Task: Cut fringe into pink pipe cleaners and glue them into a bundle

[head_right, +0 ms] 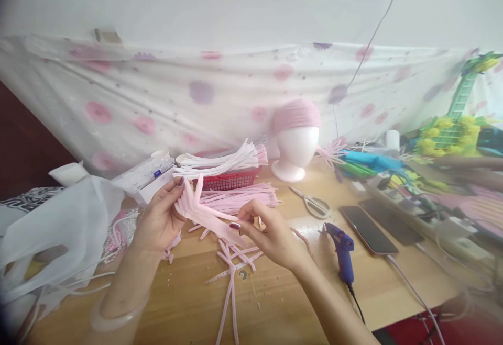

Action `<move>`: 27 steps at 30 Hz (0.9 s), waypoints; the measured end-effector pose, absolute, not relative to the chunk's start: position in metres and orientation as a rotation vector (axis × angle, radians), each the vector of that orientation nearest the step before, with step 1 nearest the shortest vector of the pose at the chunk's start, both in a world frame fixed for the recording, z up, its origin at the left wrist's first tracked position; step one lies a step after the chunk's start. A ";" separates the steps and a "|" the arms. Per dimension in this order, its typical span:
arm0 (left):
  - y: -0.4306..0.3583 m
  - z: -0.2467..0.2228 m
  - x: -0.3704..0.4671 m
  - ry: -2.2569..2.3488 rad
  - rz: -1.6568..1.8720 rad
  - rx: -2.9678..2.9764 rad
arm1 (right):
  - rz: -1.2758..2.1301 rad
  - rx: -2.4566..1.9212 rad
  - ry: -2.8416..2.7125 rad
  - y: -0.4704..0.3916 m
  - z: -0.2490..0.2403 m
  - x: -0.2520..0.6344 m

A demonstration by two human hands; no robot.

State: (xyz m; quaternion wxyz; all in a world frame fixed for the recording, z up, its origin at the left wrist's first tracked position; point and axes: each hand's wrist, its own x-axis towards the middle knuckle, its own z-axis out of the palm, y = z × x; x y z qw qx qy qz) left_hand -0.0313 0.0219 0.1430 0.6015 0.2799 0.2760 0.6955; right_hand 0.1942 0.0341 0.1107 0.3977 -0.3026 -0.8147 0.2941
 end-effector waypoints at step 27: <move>-0.005 0.147 -0.015 0.827 1.258 1.248 | 1.225 -0.566 -1.928 0.036 0.160 0.167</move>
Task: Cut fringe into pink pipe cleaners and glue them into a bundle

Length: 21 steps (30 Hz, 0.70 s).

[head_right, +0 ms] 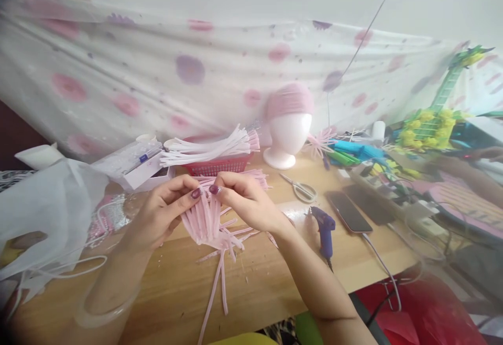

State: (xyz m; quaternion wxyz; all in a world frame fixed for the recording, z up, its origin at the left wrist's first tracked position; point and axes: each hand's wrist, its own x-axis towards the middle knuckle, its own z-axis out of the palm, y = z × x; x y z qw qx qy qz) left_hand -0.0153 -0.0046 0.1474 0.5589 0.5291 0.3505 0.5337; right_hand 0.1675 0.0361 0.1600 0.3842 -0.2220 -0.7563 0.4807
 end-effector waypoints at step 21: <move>-0.003 0.143 -0.013 0.999 1.337 1.341 | 1.056 -0.582 -1.946 0.032 0.156 0.164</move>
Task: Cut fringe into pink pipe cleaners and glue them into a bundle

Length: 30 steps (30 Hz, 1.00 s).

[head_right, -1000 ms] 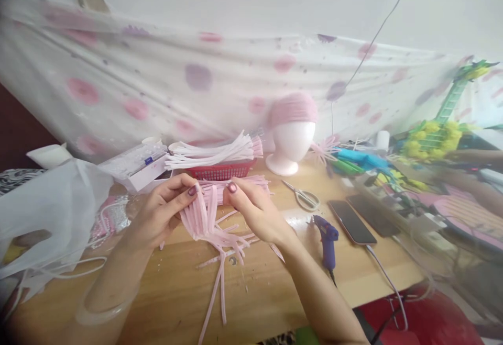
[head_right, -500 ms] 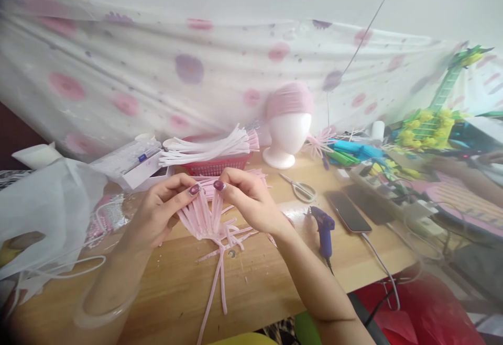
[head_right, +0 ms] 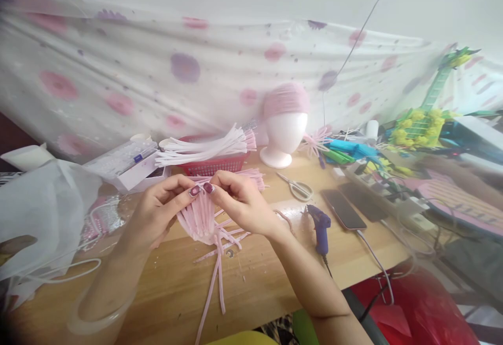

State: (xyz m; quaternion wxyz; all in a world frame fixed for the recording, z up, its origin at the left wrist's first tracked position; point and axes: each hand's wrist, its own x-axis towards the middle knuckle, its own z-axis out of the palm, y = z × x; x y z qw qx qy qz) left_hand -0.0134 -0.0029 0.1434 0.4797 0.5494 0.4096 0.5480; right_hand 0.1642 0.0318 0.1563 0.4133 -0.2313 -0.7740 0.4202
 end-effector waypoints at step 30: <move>0.009 0.146 -0.011 0.867 1.396 0.730 | 0.873 -0.736 -1.966 0.007 0.110 0.185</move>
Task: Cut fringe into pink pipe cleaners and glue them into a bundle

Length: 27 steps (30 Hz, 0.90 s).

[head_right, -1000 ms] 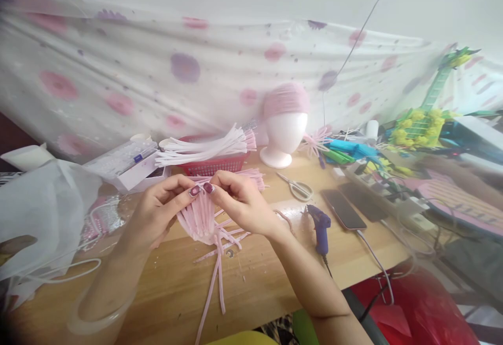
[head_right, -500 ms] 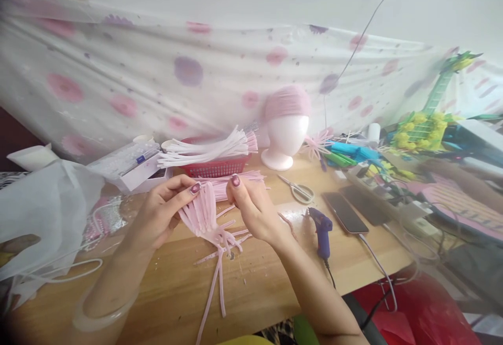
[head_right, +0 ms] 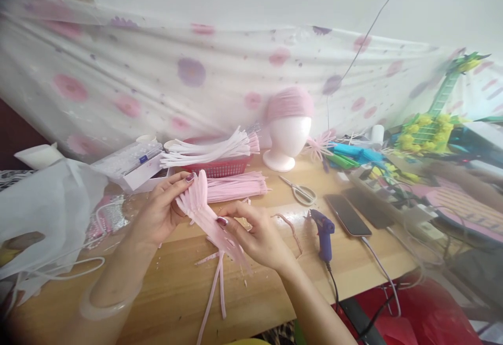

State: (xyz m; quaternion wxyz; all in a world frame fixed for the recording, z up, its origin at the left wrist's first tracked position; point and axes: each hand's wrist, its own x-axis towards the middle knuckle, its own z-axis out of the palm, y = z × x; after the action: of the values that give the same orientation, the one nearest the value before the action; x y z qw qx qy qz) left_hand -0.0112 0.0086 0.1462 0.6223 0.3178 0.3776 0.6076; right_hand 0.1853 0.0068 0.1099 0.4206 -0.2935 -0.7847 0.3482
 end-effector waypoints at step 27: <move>0.015 0.140 -0.014 0.865 1.237 0.865 | 1.351 -0.850 -1.722 -0.004 0.091 0.200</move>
State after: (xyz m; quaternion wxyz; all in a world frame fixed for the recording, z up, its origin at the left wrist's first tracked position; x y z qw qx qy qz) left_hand -0.0140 0.0150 0.1397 0.6451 0.3800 0.3799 0.5432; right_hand 0.2002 -0.0038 0.0911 0.3868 -0.3339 -0.6763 0.5306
